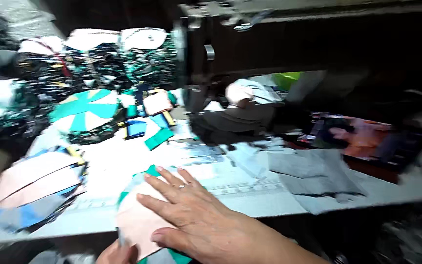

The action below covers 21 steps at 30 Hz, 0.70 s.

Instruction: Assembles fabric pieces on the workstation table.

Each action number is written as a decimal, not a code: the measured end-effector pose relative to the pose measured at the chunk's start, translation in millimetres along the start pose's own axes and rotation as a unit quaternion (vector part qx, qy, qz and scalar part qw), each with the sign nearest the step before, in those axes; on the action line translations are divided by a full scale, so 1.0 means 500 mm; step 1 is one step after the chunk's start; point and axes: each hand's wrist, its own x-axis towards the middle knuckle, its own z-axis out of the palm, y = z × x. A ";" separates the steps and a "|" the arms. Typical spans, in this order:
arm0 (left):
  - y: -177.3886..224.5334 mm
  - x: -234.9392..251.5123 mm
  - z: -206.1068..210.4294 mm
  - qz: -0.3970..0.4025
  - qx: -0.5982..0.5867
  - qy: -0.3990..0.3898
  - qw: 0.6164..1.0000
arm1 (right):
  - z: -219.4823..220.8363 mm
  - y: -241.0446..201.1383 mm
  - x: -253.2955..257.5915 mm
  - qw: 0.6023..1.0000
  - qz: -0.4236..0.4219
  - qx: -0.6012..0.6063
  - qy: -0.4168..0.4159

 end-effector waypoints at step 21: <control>0.122 -0.039 -0.086 0.166 0.097 0.222 0.956 | -0.018 0.091 -0.061 0.988 -0.008 0.026 0.152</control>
